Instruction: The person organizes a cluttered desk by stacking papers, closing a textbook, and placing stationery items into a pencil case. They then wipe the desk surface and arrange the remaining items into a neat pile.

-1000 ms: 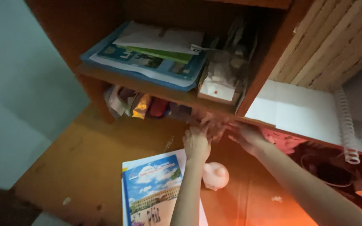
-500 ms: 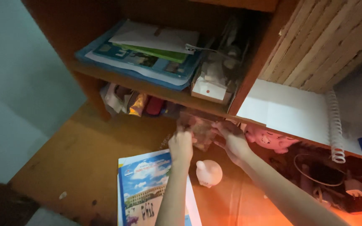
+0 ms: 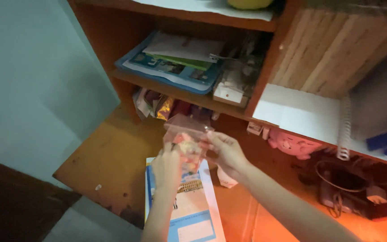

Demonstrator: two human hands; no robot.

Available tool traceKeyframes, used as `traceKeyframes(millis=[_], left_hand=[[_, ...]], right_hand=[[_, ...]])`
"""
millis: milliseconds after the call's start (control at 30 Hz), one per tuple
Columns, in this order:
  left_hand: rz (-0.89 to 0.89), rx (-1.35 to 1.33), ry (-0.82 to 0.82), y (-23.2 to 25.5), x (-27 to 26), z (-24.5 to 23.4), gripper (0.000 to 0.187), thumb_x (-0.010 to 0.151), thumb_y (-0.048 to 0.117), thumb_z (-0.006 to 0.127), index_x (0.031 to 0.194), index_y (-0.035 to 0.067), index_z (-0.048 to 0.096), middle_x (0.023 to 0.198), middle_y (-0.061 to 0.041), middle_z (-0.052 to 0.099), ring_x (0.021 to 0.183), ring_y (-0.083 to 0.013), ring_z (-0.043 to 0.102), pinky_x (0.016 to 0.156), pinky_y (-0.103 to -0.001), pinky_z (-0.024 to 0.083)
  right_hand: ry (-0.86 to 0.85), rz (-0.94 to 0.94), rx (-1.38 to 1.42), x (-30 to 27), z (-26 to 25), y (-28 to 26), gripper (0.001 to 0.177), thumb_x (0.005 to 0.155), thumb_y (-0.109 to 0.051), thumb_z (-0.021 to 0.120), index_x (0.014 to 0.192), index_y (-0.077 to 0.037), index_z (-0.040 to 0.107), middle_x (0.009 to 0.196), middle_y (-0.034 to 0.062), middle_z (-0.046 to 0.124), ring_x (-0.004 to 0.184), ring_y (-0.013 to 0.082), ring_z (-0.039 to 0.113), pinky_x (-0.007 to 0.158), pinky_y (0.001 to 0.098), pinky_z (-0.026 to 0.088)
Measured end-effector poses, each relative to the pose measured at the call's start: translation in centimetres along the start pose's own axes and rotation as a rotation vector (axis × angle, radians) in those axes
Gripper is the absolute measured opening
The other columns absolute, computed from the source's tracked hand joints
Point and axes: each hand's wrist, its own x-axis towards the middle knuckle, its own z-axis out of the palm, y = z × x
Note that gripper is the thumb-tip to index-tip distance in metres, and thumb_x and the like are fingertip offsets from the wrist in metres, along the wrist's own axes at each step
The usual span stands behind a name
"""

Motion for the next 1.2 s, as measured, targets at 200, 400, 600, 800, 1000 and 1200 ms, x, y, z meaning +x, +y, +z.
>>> traceKeyframes(millis=[200,400,600,800,1000,1200], left_hand=[[0.051,0.137,0.14,2.0,-7.8,-5.2,0.041,0.063,0.046,0.079,0.09,0.019,0.066,0.115,-0.005,0.057,0.079,-0.0259,0.064,0.049,-0.04,0.052],[0.169,0.264,0.345,8.7,-14.7,-4.6,0.027,0.063,0.017,0.064,0.09,0.015,0.066,0.115,-0.017,0.062,0.072,-0.0237,0.064,0.041,-0.033,0.049],[0.241,0.121,0.346,17.5,-20.3,-3.9,0.029,0.063,0.032,0.071,0.087,0.02,0.062,0.086,-0.003,0.059,0.072,-0.0238,0.059,0.048,-0.034,0.045],[0.329,0.066,0.387,22.1,-22.8,0.6,0.006,0.076,0.013,0.063,0.082,0.015,0.064,0.081,-0.005,0.056,0.066,-0.0266,0.058,0.053,-0.038,0.045],[0.386,0.019,0.473,23.0,-23.6,4.1,0.005,0.078,0.013,0.066,0.079,0.017,0.064,0.083,-0.006,0.056,0.081,-0.0277,0.062,0.056,-0.038,0.046],[0.442,-0.044,0.405,22.3,-24.0,4.3,0.016,0.08,0.016,0.073,0.075,0.018,0.058,0.082,-0.002,0.051,0.077,-0.0262,0.057,0.058,-0.036,0.043]], right_hand=[[0.015,0.169,-0.029,-8.2,-0.4,-2.9,0.028,0.084,-0.03,0.068,0.093,-0.003,0.067,0.086,0.0189,0.071,0.084,0.0224,0.07,0.081,0.0415,0.057],[0.03,0.02,-0.106,-13.2,-8.7,-3.2,0.023,0.09,-0.028,0.065,0.096,-0.006,0.071,0.082,0.0065,0.07,0.066,0.0159,0.062,0.065,0.0283,0.048],[0.055,-0.04,-0.169,-17.3,-17.1,-4.4,0.025,0.092,-0.024,0.059,0.099,-0.002,0.07,0.099,0.0171,0.075,0.088,0.0191,0.069,0.07,0.027,0.046],[0.119,0.018,-0.297,-18.9,-20.9,-4.9,0.026,0.092,-0.026,0.059,0.099,-0.003,0.07,0.12,0.0039,0.071,0.11,0.017,0.066,0.086,0.0347,0.042],[0.217,0.067,-0.209,-20.0,-22.8,-4.4,0.031,0.091,-0.023,0.058,0.109,0.002,0.064,0.114,0.0167,0.069,0.115,0.026,0.064,0.095,0.0419,0.046],[0.201,0.012,-0.236,-18.7,-24.9,-2.0,0.028,0.094,-0.03,0.058,0.093,-0.003,0.068,0.107,0.0144,0.073,0.114,0.0237,0.068,0.092,0.0364,0.045]])
